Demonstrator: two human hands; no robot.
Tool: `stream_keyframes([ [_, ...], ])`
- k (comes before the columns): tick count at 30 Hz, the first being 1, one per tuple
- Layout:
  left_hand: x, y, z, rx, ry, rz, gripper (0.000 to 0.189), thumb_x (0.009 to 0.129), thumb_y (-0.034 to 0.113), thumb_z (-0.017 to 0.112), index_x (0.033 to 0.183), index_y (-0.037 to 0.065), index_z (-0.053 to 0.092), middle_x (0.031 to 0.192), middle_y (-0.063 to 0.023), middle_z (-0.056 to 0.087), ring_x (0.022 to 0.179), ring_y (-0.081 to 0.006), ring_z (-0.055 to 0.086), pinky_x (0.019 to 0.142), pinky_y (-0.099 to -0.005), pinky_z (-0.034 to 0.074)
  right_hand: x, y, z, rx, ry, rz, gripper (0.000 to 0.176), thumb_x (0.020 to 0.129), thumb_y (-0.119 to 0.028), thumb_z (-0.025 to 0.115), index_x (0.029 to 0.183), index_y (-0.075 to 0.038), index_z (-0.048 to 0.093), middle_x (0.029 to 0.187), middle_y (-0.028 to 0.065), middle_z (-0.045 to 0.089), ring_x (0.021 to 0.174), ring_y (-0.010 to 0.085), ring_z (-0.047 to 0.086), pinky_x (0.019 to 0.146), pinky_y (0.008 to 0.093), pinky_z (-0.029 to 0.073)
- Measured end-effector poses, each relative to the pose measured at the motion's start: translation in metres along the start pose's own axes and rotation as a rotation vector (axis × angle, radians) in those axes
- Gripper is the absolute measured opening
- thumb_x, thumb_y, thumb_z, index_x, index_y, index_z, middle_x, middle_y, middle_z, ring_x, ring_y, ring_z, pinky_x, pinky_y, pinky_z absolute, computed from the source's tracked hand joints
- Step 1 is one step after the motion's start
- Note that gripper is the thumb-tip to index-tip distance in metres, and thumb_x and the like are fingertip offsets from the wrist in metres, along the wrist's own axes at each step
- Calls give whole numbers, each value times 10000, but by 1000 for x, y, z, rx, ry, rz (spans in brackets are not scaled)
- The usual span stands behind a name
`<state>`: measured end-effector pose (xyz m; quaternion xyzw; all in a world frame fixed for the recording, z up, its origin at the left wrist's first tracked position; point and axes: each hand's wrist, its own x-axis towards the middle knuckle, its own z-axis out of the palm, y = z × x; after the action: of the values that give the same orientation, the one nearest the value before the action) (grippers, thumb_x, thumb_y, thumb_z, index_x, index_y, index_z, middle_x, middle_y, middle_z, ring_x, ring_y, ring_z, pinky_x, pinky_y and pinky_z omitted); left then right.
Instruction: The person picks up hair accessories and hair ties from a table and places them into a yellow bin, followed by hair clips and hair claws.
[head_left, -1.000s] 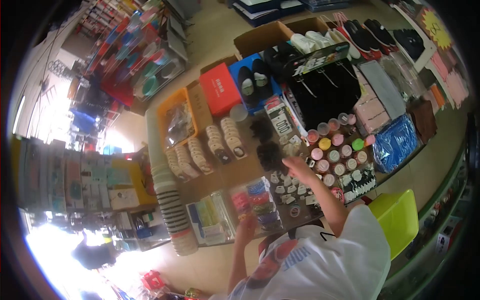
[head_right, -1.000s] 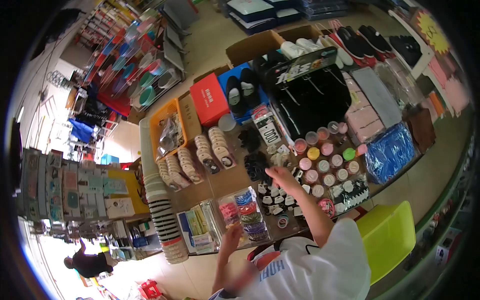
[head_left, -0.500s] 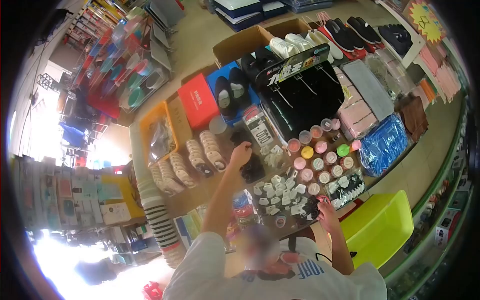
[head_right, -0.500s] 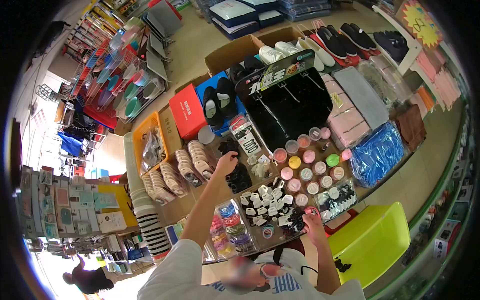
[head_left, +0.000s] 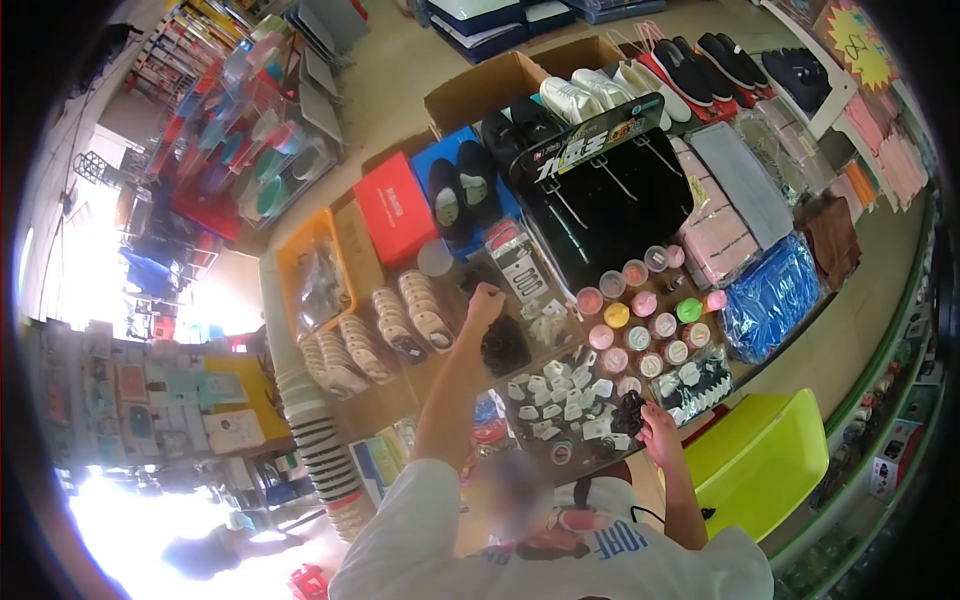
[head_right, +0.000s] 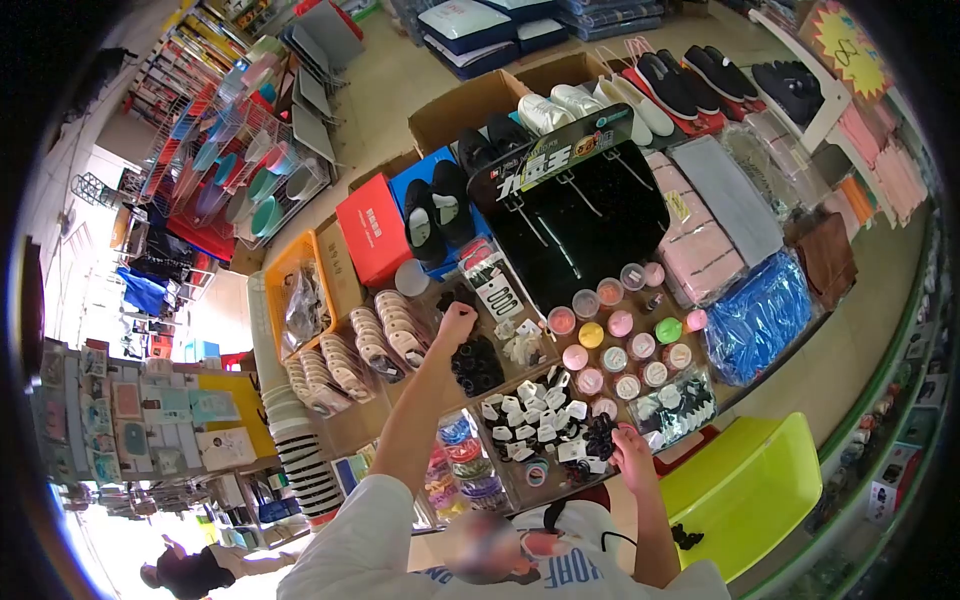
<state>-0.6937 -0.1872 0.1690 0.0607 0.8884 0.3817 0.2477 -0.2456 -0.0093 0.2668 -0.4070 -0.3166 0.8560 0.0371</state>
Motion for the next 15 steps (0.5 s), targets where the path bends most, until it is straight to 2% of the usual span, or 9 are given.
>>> stream_keyframes([
  [3, -8, 17, -33, -314, -140, -302, 152, 870, 160, 625, 958, 69, 542, 644, 9, 462, 436, -102, 382, 398, -283, 302, 2, -11, 11, 29, -40, 35, 188, 964, -187, 603, 844, -133, 469, 700, -60, 396, 551, 58, 380, 567, 265, 367],
  [6, -33, 35, -62, -536, -102, -359, 104, 878, 131, 605, 943, 88, 536, 624, 34, 410, 435, -75, 330, 397, -260, 261, 4, -13, 17, 88, -119, 19, 184, 972, -176, 594, 853, -125, 463, 729, -54, 416, 589, 59, 404, 590, 269, 378],
  [7, -43, 44, -71, -567, -112, -368, 82, 893, 126, 590, 941, 90, 534, 625, 41, 406, 434, -64, 308, 393, -256, 226, 4, -12, 16, 123, -149, 10, 169, 974, -158, 589, 851, -119, 479, 722, -52, 417, 612, 61, 414, 604, 269, 381],
  [10, -59, 42, -99, -792, -209, -363, 84, 912, 141, 597, 948, 93, 537, 622, 46, 403, 438, -63, 307, 398, -243, 226, -2, -12, 17, 197, -160, -20, 159, 970, -154, 590, 847, -108, 502, 708, -49, 415, 612, 64, 422, 602, 271, 383],
  [11, -67, 40, -108, -818, -233, -320, 76, 919, 143, 595, 944, 96, 540, 616, 47, 398, 439, -62, 306, 398, -238, 225, -1, -8, 11, 201, -199, -35, 93, 962, -143, 595, 897, -84, 563, 698, -45, 429, 619, 71, 435, 602, 267, 386],
  [13, -91, 45, -123, -870, -289, -228, 64, 935, 147, 591, 934, 101, 545, 605, 50, 386, 441, -60, 304, 399, -230, 223, -9, -9, 9, 184, -227, -45, 68, 959, -137, 595, 954, -69, 590, 695, -42, 441, 624, 74, 440, 599, 263, 385],
  [15, -124, 58, -138, -867, -219, -197, 63, 944, 155, 590, 935, 103, 554, 599, 51, 376, 442, -56, 304, 399, -224, 221, -17, -7, 5, 183, -255, -80, 85, 955, -130, 597, 1000, -59, 609, 695, -39, 451, 622, 77, 441, 595, 257, 383],
])
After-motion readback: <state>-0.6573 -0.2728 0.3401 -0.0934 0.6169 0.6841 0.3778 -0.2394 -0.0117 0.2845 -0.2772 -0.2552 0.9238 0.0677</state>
